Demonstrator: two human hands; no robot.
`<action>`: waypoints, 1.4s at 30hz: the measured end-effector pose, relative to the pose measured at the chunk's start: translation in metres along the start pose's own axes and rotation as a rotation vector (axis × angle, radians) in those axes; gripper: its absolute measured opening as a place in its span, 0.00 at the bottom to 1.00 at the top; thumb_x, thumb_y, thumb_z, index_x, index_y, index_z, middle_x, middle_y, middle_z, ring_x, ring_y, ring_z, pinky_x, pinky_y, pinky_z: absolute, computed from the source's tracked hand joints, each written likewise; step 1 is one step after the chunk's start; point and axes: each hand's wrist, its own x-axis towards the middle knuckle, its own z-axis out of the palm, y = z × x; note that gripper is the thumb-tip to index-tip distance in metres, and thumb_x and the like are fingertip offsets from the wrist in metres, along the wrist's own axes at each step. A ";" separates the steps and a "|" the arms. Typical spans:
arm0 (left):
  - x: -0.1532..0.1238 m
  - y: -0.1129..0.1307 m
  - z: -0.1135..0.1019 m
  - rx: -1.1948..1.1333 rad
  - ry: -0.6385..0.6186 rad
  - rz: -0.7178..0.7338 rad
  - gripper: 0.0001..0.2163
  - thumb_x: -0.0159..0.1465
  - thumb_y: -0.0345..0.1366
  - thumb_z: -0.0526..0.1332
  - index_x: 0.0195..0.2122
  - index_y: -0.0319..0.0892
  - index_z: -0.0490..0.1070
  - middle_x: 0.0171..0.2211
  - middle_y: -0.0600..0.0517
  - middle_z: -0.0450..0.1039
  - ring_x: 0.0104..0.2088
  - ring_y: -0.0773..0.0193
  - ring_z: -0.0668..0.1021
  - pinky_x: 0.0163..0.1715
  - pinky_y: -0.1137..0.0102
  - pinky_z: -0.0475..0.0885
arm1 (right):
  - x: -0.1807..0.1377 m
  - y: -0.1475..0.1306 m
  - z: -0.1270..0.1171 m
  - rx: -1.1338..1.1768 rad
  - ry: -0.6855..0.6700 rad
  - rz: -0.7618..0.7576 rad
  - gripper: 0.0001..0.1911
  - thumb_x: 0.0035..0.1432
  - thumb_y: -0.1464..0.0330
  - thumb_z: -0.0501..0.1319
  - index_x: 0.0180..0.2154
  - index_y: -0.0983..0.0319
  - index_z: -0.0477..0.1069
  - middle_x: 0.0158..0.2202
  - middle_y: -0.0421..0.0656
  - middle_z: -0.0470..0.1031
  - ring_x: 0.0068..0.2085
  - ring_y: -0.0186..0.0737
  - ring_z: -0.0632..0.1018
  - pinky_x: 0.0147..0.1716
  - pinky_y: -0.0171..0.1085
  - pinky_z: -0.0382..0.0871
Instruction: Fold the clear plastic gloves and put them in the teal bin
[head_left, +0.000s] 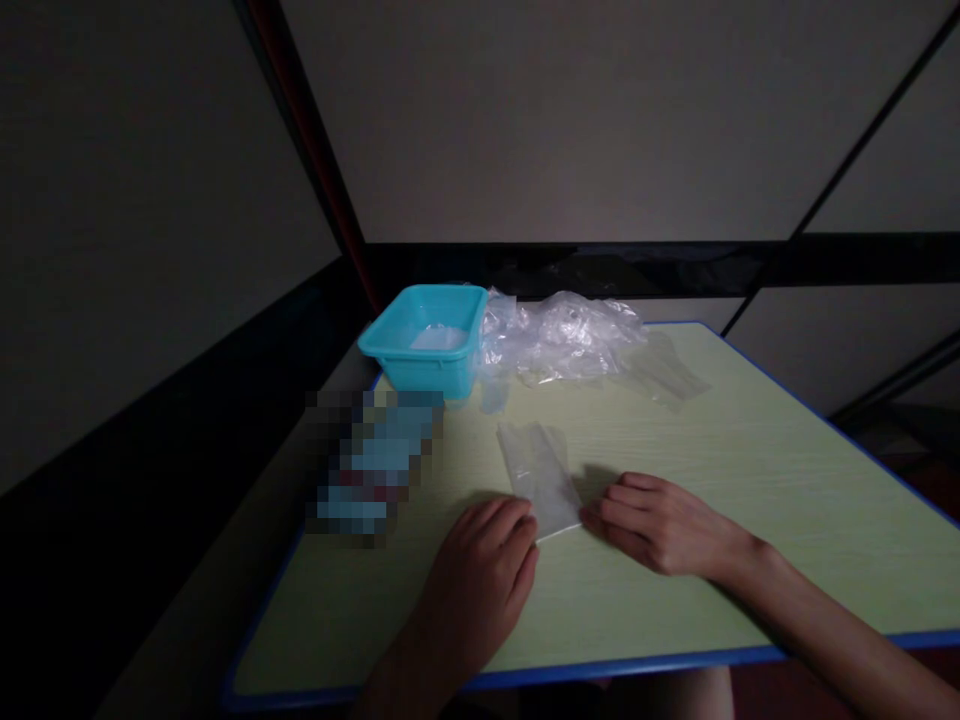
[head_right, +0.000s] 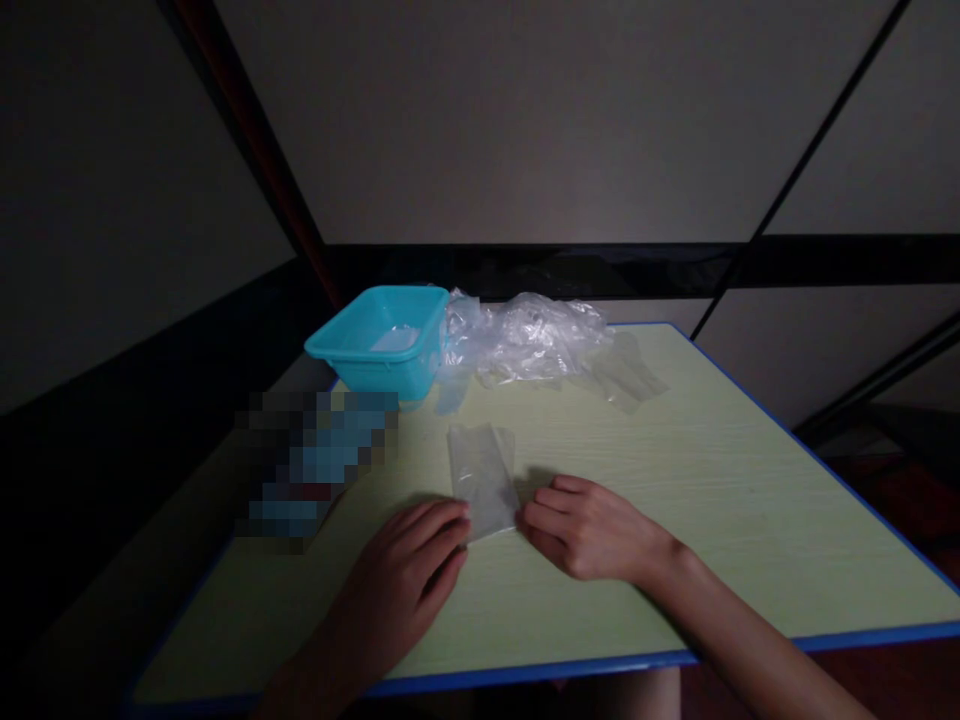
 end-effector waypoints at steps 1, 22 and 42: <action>0.000 0.000 0.000 0.001 -0.001 0.000 0.08 0.58 0.25 0.55 0.37 0.40 0.69 0.40 0.47 0.72 0.42 0.57 0.73 0.43 0.59 0.70 | 0.000 0.000 0.000 -0.004 -0.006 0.000 0.15 0.63 0.75 0.48 0.28 0.64 0.69 0.23 0.40 0.69 0.26 0.35 0.67 0.25 0.37 0.58; 0.000 -0.002 0.000 0.032 0.007 0.083 0.12 0.59 0.27 0.56 0.45 0.40 0.67 0.46 0.45 0.71 0.46 0.57 0.73 0.45 0.59 0.69 | 0.001 -0.004 0.004 0.242 0.087 0.121 0.09 0.61 0.76 0.46 0.37 0.64 0.64 0.30 0.46 0.76 0.35 0.38 0.77 0.32 0.38 0.72; 0.038 -0.021 0.010 -0.777 -0.070 -0.551 0.26 0.50 0.26 0.61 0.51 0.38 0.61 0.23 0.58 0.69 0.26 0.68 0.72 0.25 0.75 0.65 | 0.024 0.013 0.016 1.092 0.118 0.977 0.07 0.57 0.65 0.49 0.29 0.61 0.57 0.17 0.34 0.61 0.19 0.30 0.64 0.17 0.30 0.56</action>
